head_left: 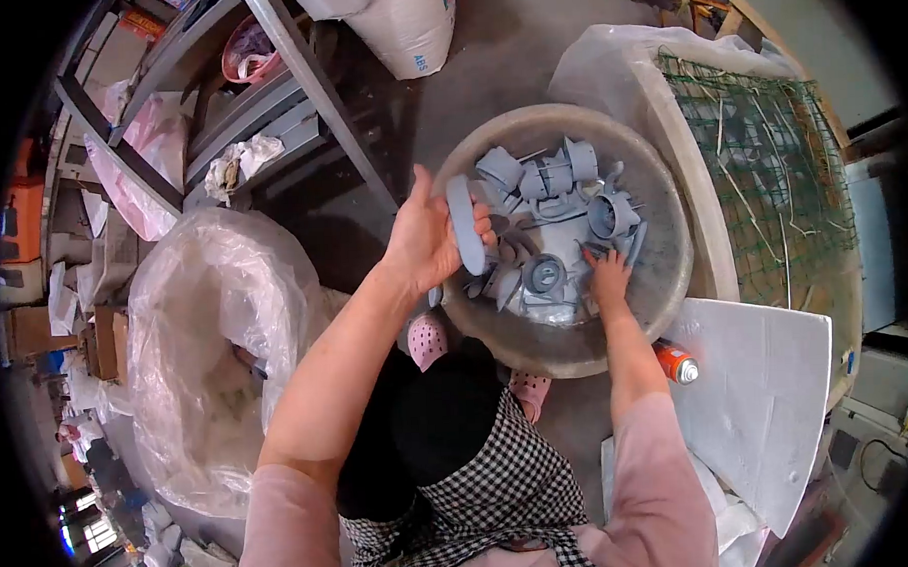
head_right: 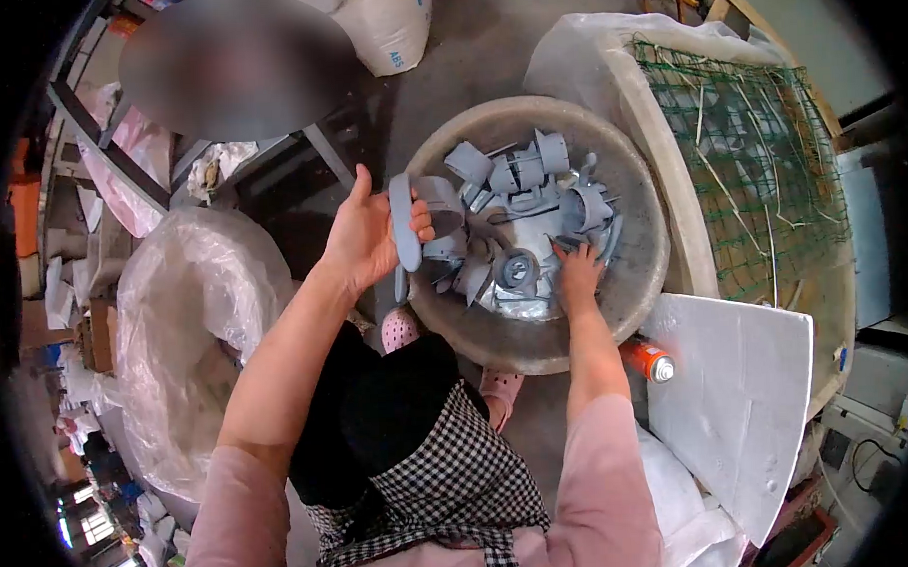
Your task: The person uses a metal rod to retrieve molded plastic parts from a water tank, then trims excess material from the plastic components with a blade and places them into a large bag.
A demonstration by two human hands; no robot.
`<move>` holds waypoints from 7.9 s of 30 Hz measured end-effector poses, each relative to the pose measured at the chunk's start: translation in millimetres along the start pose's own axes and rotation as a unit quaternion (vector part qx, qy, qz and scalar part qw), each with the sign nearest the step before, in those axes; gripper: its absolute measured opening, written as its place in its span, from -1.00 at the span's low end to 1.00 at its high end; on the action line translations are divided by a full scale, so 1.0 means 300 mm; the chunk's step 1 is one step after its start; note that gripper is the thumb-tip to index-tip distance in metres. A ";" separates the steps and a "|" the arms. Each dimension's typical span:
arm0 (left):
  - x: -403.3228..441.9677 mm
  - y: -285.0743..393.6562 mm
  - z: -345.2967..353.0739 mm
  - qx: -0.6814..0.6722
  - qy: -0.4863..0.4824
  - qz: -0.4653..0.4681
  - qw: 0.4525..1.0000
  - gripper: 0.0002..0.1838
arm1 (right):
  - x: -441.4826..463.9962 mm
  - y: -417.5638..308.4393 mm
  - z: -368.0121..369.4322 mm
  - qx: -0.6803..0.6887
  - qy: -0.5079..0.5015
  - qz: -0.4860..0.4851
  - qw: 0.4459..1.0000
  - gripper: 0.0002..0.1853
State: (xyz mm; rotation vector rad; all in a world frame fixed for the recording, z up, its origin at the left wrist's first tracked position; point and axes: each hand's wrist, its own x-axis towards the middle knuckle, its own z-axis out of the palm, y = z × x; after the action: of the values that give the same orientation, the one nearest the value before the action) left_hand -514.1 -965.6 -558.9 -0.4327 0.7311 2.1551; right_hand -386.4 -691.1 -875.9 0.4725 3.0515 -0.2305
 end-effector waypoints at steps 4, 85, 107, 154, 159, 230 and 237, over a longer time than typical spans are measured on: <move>-0.015 -0.009 0.031 0.153 0.043 0.064 0.985 -0.56 | 0.009 0.009 -0.084 0.110 0.063 -0.064 0.990 -0.59; -0.990 0.296 -0.415 0.643 0.492 0.301 0.504 -0.55 | 0.391 0.130 -0.054 0.191 0.085 0.167 0.963 -0.17; 0.035 -0.018 0.037 0.681 -0.092 0.322 0.651 -0.36 | -0.140 -0.210 -0.983 0.231 0.322 -0.476 0.785 -0.71; -0.030 0.049 0.000 0.369 0.202 0.104 0.901 -0.80 | 0.277 0.128 0.086 -0.077 0.069 -0.051 0.993 -0.91; -0.030 0.050 0.022 0.281 0.156 0.145 0.936 -0.81 | 0.231 0.097 -0.080 0.136 0.035 0.011 0.990 -0.88; 0.032 -0.161 0.085 0.402 0.001 0.003 0.915 -0.43 | -0.012 -0.451 -0.939 0.839 -0.165 0.061 0.514 -0.67; -0.059 -0.186 0.116 0.629 0.173 0.205 0.730 -0.47 | -0.120 -0.378 -1.078 0.692 0.064 0.027 0.718 -0.65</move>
State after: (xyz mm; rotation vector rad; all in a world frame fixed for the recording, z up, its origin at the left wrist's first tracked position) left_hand -461.5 -925.6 -542.7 0.1115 2.4108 1.3973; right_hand -393.5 -759.2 -538.1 0.5450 2.2760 -2.5252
